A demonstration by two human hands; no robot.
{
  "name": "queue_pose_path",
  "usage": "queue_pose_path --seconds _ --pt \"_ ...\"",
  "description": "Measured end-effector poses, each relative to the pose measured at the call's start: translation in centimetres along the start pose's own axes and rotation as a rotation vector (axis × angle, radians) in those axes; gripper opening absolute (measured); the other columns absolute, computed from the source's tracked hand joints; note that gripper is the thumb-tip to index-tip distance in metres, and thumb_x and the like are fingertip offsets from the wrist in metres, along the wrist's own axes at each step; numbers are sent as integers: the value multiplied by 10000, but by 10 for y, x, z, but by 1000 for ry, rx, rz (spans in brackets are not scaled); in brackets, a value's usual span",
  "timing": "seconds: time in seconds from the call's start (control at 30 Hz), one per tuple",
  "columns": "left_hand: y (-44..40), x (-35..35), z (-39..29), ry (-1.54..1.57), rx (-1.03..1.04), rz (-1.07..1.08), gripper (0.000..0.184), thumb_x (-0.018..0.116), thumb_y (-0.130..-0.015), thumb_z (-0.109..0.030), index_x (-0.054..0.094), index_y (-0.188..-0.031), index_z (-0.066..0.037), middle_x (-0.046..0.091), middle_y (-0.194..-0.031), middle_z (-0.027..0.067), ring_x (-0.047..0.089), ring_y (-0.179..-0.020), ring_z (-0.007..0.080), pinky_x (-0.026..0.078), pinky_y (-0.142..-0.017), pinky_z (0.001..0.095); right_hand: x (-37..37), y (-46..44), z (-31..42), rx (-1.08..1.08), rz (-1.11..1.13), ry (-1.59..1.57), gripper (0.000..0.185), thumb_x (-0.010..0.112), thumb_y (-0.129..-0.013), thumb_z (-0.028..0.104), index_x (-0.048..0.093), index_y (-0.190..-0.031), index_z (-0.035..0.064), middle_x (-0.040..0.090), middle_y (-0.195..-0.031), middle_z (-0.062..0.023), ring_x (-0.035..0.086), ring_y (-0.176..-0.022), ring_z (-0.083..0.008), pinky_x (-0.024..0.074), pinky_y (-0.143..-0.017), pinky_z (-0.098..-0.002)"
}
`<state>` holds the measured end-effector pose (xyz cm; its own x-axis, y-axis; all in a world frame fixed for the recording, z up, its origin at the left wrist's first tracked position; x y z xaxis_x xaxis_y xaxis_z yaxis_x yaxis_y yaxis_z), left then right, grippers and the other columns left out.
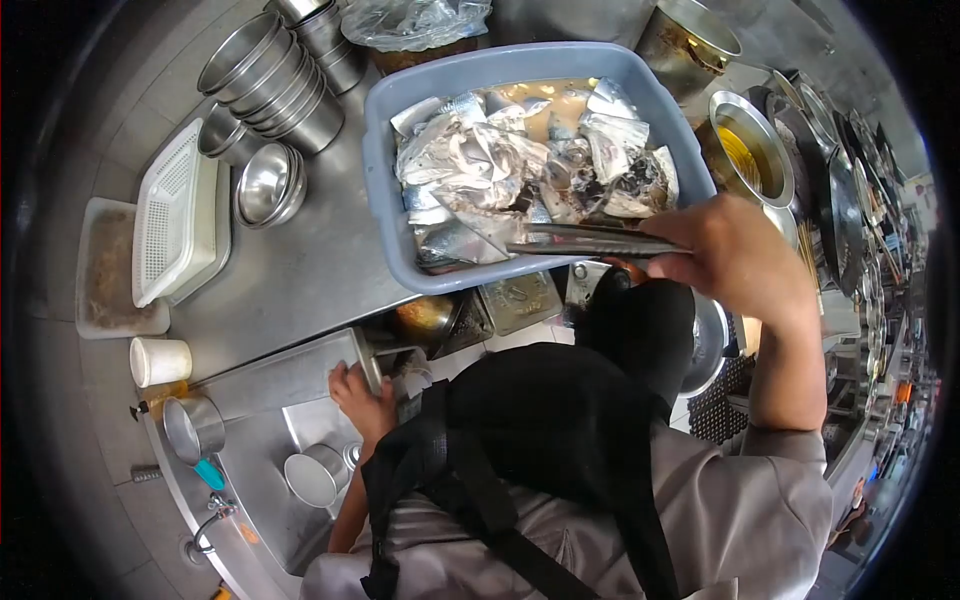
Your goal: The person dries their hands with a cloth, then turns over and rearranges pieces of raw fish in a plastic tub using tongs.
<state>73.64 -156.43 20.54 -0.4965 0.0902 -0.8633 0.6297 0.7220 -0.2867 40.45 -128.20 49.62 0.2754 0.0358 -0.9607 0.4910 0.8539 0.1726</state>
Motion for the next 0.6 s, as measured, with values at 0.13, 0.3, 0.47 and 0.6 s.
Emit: queue_pose_path --seconds 0.13,0.3,0.47,0.6 --pt "0 1 -2 -4 44 -7 587 773 -698 -103 539 -1232 -41 439 -1361 260 384 -1288 495 321 -1082 586 26 -13 -22 85 21 -31 220 682 -878 269 706 -988 80 707 -819 -132 654 -782 -379 495 -687 -461" --pt "-3 -2 -5 -10 16 17 597 777 -688 -90 539 -1233 -38 440 -1354 264 386 -1290 490 325 -1080 578 -3 2 -29 39 -61 -155 275 715 -853 252 700 -1034 46 712 -849 -161 666 -793 -376 500 -711 -442" --pt "-1 0 -4 -15 44 2 590 773 -684 -82 549 -1228 -42 442 -1350 260 392 -1287 483 327 -1081 571 19 -9 -58 185 -175 -146 293 724 -850 203 700 -1093 41 702 -903 -202 666 -837 -386 509 -745 -449" --pt "0 5 4 -61 69 -22 646 850 -630 -129 571 -1210 -70 469 -1369 191 418 -1296 420 355 -1077 526 60 -25 -58 106 -66 -65 307 710 -874 298 705 -1119 112 705 -878 -175 671 -874 -384 521 -779 -490"
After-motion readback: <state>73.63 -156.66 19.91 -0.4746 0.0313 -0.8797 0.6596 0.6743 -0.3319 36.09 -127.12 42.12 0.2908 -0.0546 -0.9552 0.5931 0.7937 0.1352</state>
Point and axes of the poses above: each hand's wrist, its own y-axis away from the middle knuckle, its own x-axis out of the palm, z = x × y, the point moved 9 cm from there along -y, towards the middle knuckle
